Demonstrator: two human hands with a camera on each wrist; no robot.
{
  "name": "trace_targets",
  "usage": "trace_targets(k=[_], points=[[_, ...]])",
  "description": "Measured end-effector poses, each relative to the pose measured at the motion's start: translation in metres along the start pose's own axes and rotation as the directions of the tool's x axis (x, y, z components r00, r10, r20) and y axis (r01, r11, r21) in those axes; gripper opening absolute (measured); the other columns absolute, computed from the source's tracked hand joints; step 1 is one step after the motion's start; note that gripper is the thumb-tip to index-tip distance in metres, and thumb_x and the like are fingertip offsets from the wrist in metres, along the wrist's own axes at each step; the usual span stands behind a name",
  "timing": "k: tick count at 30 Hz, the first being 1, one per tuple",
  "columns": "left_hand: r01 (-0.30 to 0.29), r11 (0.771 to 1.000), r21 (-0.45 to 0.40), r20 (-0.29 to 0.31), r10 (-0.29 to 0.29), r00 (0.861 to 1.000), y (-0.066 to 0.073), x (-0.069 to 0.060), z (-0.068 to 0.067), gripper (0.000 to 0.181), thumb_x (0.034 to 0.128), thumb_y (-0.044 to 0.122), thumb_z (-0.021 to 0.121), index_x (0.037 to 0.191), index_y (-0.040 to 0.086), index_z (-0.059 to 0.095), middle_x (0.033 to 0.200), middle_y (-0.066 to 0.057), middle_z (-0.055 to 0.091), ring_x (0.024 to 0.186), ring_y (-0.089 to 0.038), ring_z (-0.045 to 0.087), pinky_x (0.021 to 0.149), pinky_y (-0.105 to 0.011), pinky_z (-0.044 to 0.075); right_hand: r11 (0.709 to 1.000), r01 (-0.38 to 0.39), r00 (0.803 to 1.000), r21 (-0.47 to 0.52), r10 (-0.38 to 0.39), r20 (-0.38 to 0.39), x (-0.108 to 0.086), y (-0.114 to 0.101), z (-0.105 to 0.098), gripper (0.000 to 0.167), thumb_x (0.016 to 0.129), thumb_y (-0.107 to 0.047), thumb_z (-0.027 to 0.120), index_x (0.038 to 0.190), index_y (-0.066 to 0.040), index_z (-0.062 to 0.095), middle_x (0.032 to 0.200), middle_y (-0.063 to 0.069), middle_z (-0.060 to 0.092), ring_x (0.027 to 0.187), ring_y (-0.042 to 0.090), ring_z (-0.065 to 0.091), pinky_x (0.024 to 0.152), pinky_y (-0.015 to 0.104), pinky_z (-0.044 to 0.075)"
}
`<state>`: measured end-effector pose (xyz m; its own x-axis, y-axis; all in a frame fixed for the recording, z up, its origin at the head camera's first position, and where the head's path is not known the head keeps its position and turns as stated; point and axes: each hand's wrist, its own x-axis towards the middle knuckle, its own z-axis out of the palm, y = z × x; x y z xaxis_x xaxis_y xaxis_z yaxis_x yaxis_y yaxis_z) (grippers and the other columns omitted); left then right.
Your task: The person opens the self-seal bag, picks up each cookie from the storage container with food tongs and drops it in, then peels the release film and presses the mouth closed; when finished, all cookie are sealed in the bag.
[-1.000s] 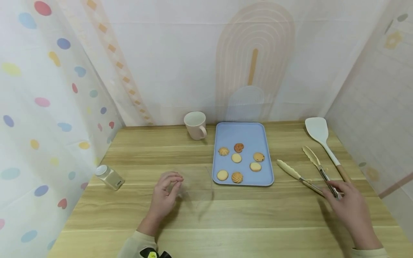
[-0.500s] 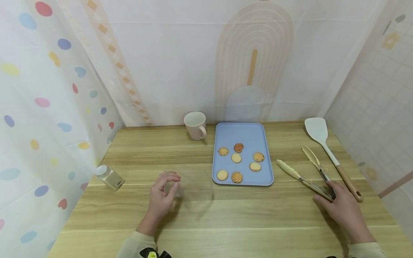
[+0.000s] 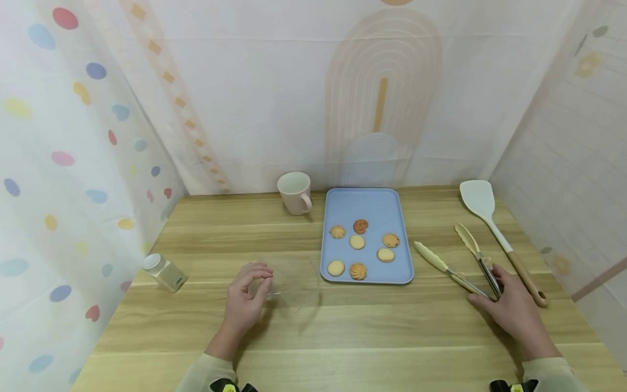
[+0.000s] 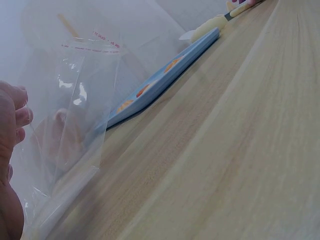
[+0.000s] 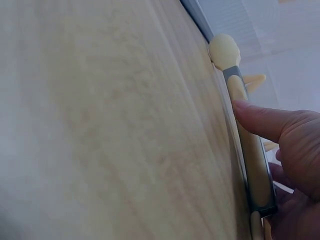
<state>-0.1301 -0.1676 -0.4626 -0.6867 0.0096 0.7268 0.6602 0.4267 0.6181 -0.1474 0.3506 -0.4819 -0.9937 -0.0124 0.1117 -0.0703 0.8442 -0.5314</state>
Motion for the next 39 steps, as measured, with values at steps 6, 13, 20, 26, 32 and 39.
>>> trace_targets(k=[6, 13, 20, 26, 32, 39], points=[[-0.010, 1.000, -0.001, -0.008, 0.010, 1.000, -0.003, -0.001, 0.000, 0.020, 0.0760, -0.018, 0.067, 0.082, 0.001, 0.066, 0.087, -0.012, 0.067, 0.094, -0.030, 0.060, 0.099, -0.049, 0.040, 1.000, 0.006, 1.000, -0.013, -0.006, 0.000, 0.008, 0.006, 0.002, 0.094, 0.079, -0.036, 0.080, 0.140, 0.016, 0.030, 0.124, 0.041, 0.045, 0.104, 0.056, 0.047, 0.078, 0.062, 0.040], [-0.007, 1.000, -0.018, -0.008, 0.007, 1.000, -0.008, -0.004, 0.002, 0.016, 0.0766, -0.018, 0.067, 0.082, -0.002, 0.066, 0.086, -0.019, 0.066, 0.093, -0.039, 0.059, 0.101, -0.048, 0.038, 0.999, 0.001, 0.999, 0.043, 0.001, -0.045, 0.007, 0.001, -0.001, 0.092, 0.077, -0.031, 0.082, 0.140, 0.013, 0.032, 0.124, 0.039, 0.048, 0.105, 0.054, 0.048, 0.078, 0.058, 0.040], [-0.003, 1.000, 0.007, -0.001, 0.003, 1.000, 0.000, -0.001, 0.001, 0.019, 0.0762, -0.018, 0.068, 0.082, 0.000, 0.067, 0.086, -0.018, 0.067, 0.094, -0.036, 0.059, 0.097, -0.054, 0.038, 0.995, 0.098, 0.983, 0.036, -0.091, -0.158, 0.011, -0.013, -0.009, 0.091, 0.068, -0.021, 0.088, 0.138, 0.011, 0.040, 0.111, 0.029, 0.060, 0.092, 0.033, 0.056, 0.064, 0.021, 0.035], [-0.001, 1.000, 0.009, 0.009, 0.001, 1.000, 0.001, -0.001, 0.001, 0.019, 0.0770, -0.018, 0.067, 0.083, 0.000, 0.068, 0.089, -0.017, 0.067, 0.096, -0.037, 0.058, 0.095, -0.056, 0.038, 0.976, 0.214, 0.965, 0.050, -0.203, -0.165, 0.021, -0.040, -0.008, 0.085, 0.066, -0.016, 0.089, 0.135, 0.009, 0.045, 0.106, 0.026, 0.059, 0.081, -0.001, 0.048, 0.061, 0.018, 0.040], [-0.002, 1.000, 0.005, 0.004, 0.002, 1.000, 0.002, -0.001, 0.001, 0.019, 0.0774, -0.018, 0.066, 0.084, 0.000, 0.067, 0.091, -0.017, 0.066, 0.096, -0.042, 0.056, 0.099, -0.048, 0.038, 0.955, 0.273, 0.957, 0.113, -0.258, -0.130, 0.032, -0.074, 0.003, 0.080, 0.069, -0.011, 0.087, 0.136, 0.004, 0.046, 0.091, 0.014, 0.053, 0.067, 0.003, 0.047, 0.055, 0.021, 0.039], [-0.004, 1.000, 0.016, 0.004, 0.004, 1.000, 0.002, -0.001, 0.000, 0.018, 0.0774, -0.017, 0.067, 0.084, 0.000, 0.067, 0.091, -0.018, 0.066, 0.097, -0.042, 0.057, 0.098, -0.050, 0.039, 0.935, 0.338, 0.940, 0.105, -0.331, -0.080, 0.052, -0.106, 0.024, 0.081, 0.069, -0.011, 0.086, 0.139, -0.001, 0.046, 0.072, 0.003, 0.052, 0.061, 0.009, 0.046, 0.053, 0.025, 0.040]])
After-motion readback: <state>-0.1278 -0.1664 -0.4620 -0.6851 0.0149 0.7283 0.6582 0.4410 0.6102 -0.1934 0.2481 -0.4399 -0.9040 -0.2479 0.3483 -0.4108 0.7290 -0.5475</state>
